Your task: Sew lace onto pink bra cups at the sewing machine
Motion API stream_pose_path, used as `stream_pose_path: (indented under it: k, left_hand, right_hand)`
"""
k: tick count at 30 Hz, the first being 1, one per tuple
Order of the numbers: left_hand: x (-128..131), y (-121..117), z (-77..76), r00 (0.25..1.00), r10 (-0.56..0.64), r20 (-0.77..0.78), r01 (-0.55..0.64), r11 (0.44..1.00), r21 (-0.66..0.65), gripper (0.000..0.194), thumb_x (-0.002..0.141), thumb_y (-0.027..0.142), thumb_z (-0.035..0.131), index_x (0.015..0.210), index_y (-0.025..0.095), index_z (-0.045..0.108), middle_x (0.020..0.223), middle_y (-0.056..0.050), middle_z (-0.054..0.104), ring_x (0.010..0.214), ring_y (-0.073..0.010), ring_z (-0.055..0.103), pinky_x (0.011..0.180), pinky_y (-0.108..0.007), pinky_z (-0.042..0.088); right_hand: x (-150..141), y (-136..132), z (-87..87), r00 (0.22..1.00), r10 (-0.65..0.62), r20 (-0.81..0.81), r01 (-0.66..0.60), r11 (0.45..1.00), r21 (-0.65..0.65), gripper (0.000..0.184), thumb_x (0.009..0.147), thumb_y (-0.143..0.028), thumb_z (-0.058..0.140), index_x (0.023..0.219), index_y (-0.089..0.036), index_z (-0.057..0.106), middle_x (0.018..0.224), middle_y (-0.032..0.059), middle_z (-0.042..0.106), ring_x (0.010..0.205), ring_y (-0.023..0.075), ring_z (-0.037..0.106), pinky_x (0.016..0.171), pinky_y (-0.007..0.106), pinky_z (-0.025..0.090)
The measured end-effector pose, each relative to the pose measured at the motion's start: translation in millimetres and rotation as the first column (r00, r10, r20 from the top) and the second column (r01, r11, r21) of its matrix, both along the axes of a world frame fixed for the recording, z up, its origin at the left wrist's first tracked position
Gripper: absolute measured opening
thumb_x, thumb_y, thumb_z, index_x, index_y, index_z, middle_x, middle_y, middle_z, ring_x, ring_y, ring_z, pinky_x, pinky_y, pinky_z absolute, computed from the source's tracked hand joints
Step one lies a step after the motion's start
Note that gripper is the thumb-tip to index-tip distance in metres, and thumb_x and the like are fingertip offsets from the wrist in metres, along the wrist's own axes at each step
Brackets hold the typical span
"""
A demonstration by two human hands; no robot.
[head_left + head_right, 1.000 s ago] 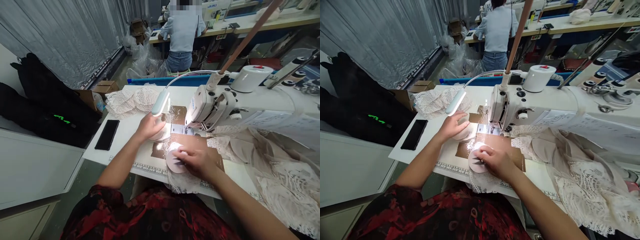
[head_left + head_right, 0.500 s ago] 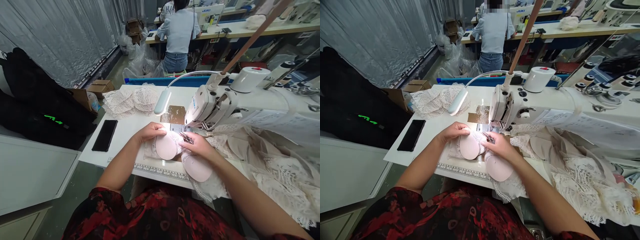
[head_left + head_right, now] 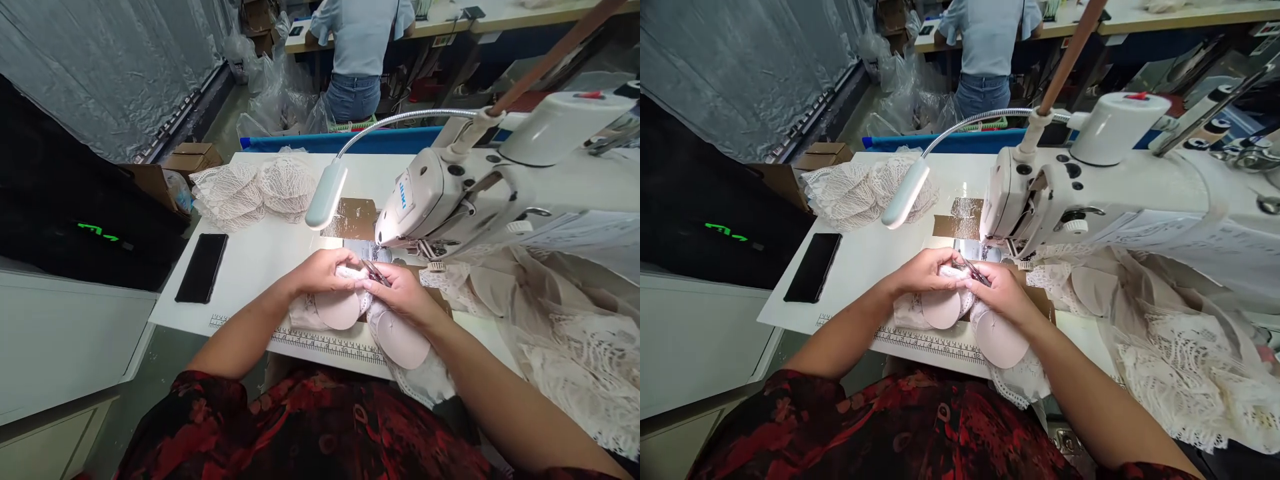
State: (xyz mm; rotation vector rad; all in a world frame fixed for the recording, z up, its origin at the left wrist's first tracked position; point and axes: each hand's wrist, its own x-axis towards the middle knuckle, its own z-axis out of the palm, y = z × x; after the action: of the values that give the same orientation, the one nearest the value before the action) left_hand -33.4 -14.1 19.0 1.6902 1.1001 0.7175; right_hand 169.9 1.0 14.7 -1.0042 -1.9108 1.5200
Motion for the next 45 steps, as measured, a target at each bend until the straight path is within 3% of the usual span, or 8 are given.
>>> stream_pose_path:
  k: [4,9,11,15,21,28,34,45]
  left_hand:
    - [0.0,2.1,-0.3,0.992,-0.033,0.119,0.056,0.979,-0.196,0.027,0.073,0.038,0.07,0.078,0.012,0.063,0.077,-0.002,0.061,0.071,-0.0122,0.054,0.063,-0.022,0.04]
    - [-0.3,1.0,5.3,0.984,-0.031,0.176,0.091,0.934,-0.345,0.026,0.07,0.035,0.074,0.077,0.011,0.067,0.069,-0.001,0.061,0.066,-0.0104,0.052,0.06,-0.022,0.039]
    - [0.8,0.4,7.1,0.983,-0.009,0.181,0.076,0.926,-0.37,0.024,0.07,0.033,0.074,0.077,0.011,0.069,0.069,-0.002,0.062,0.066,-0.0108,0.053,0.061,-0.022,0.04]
    - [3.1,0.0,8.2,0.98,0.047,0.192,0.031,0.923,-0.383,0.021,0.069,0.03,0.074,0.077,0.011,0.072,0.073,-0.004,0.067,0.069,-0.0128,0.056,0.063,-0.024,0.043]
    - [4.5,0.3,3.4,0.986,0.065,0.155,0.002,0.918,-0.396,0.026,0.066,0.032,0.076,0.078,0.009,0.074,0.069,-0.005,0.067,0.066,-0.013,0.056,0.061,-0.023,0.042]
    - [3.0,0.6,2.2,0.99,0.018,0.142,0.042,0.913,-0.405,0.028,0.066,0.035,0.077,0.075,0.009,0.072,0.066,-0.002,0.062,0.063,-0.011,0.053,0.058,-0.022,0.039]
    - [2.4,-0.4,8.0,0.987,-0.003,0.161,0.066,0.918,-0.391,0.031,0.069,0.039,0.075,0.062,0.01,0.066,0.055,0.002,0.049,0.054,-0.0067,0.04,0.049,-0.02,0.03]
    - [1.3,1.0,-3.8,0.988,-0.031,0.149,0.088,0.918,-0.388,0.03,0.069,0.037,0.073,0.077,0.008,0.071,0.068,-0.002,0.057,0.065,-0.01,0.047,0.057,-0.021,0.036]
  right_hand:
    - [5.3,1.4,1.1,0.998,0.014,0.058,-0.018,0.998,0.06,0.023,0.084,-0.04,0.058,0.09,-0.019,0.064,0.087,0.0036,0.065,0.082,0.019,0.059,0.076,0.031,0.047]
    - [19.0,6.5,-0.9,0.999,0.012,0.051,-0.013,1.0,0.014,0.044,0.09,-0.05,0.044,0.118,-0.019,0.061,0.087,0.005,0.066,0.077,0.0181,0.06,0.074,0.033,0.049]
    - [23.6,8.2,-1.5,0.996,0.015,0.085,-0.015,1.0,-0.01,0.048,0.09,-0.051,0.044,0.12,-0.019,0.062,0.085,0.0056,0.066,0.076,0.0189,0.06,0.074,0.034,0.049]
    - [25.1,8.8,-0.7,0.991,0.001,0.131,-0.001,1.0,-0.001,0.043,0.082,-0.05,0.056,0.112,-0.021,0.068,0.095,0.007,0.069,0.083,0.0217,0.061,0.075,0.035,0.049]
    - [16.2,7.5,6.0,0.988,0.084,0.129,-0.094,0.993,0.07,0.031,0.083,-0.045,0.057,0.096,-0.019,0.068,0.07,0.0018,0.061,0.063,0.0145,0.054,0.059,0.027,0.044]
    - [10.3,4.2,10.0,0.989,0.063,0.132,-0.085,0.982,0.169,0.024,0.083,-0.04,0.058,0.088,-0.019,0.069,0.083,0.0048,0.066,0.076,0.0186,0.06,0.068,0.032,0.047]
    - [14.8,5.8,2.6,0.993,0.037,0.114,-0.055,0.986,0.154,0.023,0.086,-0.039,0.056,0.083,-0.019,0.068,0.082,0.0037,0.067,0.076,0.0181,0.06,0.069,0.031,0.045]
    - [9.9,6.9,7.9,0.983,0.087,0.161,-0.123,0.966,0.228,0.025,0.083,-0.041,0.058,0.089,-0.019,0.069,0.08,0.0043,0.065,0.073,0.0181,0.059,0.065,0.031,0.045]
